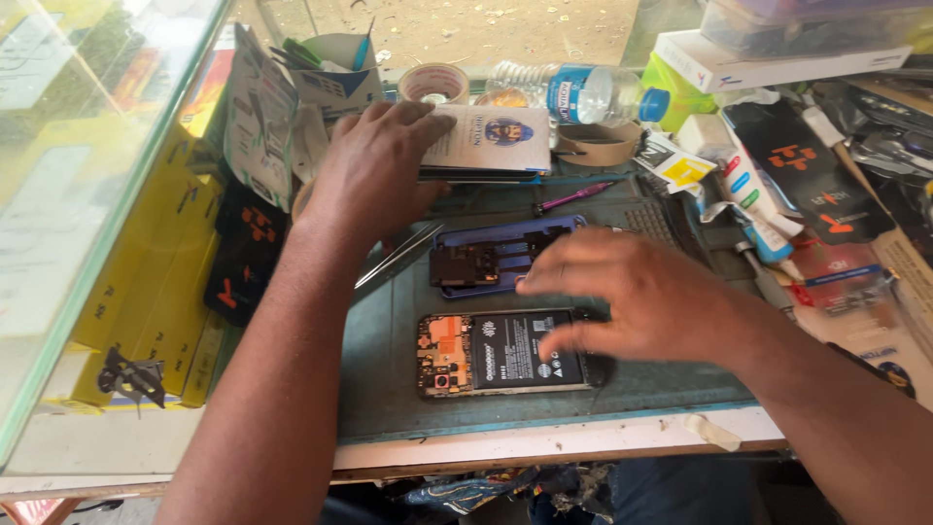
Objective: The person works on a disassembled smartphone at a cluttered workbench. They handle the phone chassis, battery, and internal components, using a syringe-like tool to apply adhesive and a plastic card to press parts. The person also retrieves a screen protector package from a drawer and places it on the work surface.
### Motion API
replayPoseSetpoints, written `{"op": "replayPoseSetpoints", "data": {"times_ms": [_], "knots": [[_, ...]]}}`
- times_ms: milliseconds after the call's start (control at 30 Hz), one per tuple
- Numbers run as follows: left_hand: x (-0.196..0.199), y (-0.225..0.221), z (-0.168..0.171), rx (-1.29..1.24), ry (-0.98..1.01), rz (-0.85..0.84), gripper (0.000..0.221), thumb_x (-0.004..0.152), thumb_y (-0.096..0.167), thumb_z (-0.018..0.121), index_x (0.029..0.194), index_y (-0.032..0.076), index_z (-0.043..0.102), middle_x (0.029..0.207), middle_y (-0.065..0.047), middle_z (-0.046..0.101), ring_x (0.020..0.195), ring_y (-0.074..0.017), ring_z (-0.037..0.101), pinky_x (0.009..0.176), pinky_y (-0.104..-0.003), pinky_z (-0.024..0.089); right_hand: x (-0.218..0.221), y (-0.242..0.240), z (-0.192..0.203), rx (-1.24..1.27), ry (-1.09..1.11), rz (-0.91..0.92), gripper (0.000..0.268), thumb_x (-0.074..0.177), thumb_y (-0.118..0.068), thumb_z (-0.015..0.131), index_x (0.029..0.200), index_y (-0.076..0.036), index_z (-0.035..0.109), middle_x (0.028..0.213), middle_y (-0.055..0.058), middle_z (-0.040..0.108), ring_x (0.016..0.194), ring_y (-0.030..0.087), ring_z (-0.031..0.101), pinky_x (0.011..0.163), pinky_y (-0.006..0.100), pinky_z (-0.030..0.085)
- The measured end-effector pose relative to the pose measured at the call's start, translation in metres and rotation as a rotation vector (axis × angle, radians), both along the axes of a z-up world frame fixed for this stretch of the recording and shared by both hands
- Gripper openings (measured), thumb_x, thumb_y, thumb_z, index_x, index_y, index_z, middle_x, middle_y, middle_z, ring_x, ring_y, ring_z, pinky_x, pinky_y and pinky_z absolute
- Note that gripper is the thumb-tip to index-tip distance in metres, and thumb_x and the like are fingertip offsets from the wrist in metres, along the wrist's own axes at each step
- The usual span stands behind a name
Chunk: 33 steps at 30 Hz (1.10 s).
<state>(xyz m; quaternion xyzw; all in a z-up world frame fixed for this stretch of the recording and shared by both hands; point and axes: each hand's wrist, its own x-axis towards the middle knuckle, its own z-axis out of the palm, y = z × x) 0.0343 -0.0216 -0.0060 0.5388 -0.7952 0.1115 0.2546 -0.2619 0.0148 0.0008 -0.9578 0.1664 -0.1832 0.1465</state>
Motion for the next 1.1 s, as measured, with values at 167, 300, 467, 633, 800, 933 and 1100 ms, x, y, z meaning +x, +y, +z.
{"op": "replayPoseSetpoints", "data": {"times_ms": [167,300,467,633,800,933,1100], "knots": [[0.005,-0.004,0.002,-0.051,-0.03,0.019,0.024,0.088,0.019,0.076,0.111,0.018,0.078,0.112,-0.006,0.077,0.105,-0.0272,0.07,0.095,-0.047,0.05,-0.009,-0.014,0.008,0.011,-0.081,-0.245,0.038,0.083,-0.039,0.081,0.108,-0.011,0.077,0.108,0.007,0.075,0.099,0.023,0.073,0.077,0.037,0.06],[0.006,-0.002,0.0,-0.291,-0.099,0.023,0.011,0.1,0.015,0.07,0.107,0.017,0.078,0.105,-0.003,0.078,0.097,-0.0229,0.074,0.085,-0.043,0.056,-0.013,-0.023,0.012,0.054,-0.109,-0.458,0.031,0.085,-0.033,0.083,0.108,-0.013,0.078,0.102,0.006,0.075,0.091,0.019,0.076,0.074,0.034,0.06],[-0.006,0.019,0.021,-0.428,-0.037,-0.01,0.009,0.098,0.017,0.071,0.105,0.017,0.077,0.102,-0.001,0.077,0.094,-0.0211,0.074,0.082,-0.041,0.057,-0.012,-0.025,0.016,0.059,-0.436,-0.424,0.051,0.087,-0.017,0.082,0.133,-0.008,0.063,0.129,0.01,0.065,0.108,0.021,0.07,0.089,0.032,0.064],[-0.022,0.041,0.041,-0.229,0.079,-0.125,0.013,0.101,0.016,0.068,0.11,0.016,0.077,0.101,-0.003,0.077,0.086,-0.0195,0.073,0.079,-0.041,0.057,-0.012,-0.027,0.016,0.027,-0.6,-0.275,0.07,0.089,-0.016,0.081,0.148,-0.004,0.045,0.139,0.012,0.06,0.125,0.019,0.061,0.098,0.034,0.059],[-0.035,0.055,0.047,-0.113,0.18,-0.262,0.028,0.094,0.016,0.071,0.121,0.013,0.075,0.107,-0.007,0.075,0.093,-0.0248,0.073,0.082,-0.042,0.058,-0.021,-0.031,-0.003,0.613,-0.456,-0.558,0.04,0.095,-0.017,0.079,0.132,-0.003,0.07,0.108,0.013,0.078,0.085,0.016,0.07,0.062,0.04,0.056],[-0.036,0.049,0.043,-0.322,0.229,-0.214,0.047,0.094,0.021,0.084,0.133,0.009,0.062,0.13,-0.011,0.067,0.123,-0.0291,0.066,0.104,-0.045,0.057,-0.024,-0.043,-0.011,0.681,-0.645,-0.387,0.033,0.096,-0.014,0.076,0.126,0.001,0.071,0.113,0.009,0.077,0.098,0.01,0.069,0.088,0.03,0.057],[-0.031,0.041,0.024,-0.089,0.921,-0.684,0.12,0.086,0.045,0.097,0.166,0.015,0.012,0.166,-0.008,0.034,0.149,-0.0235,0.047,0.119,-0.041,0.054,-0.023,-0.044,-0.007,1.183,-0.988,-0.213,0.035,0.097,-0.015,0.07,0.128,-0.001,0.063,0.119,0.009,0.074,0.108,0.017,0.073,0.097,0.035,0.06]]}}
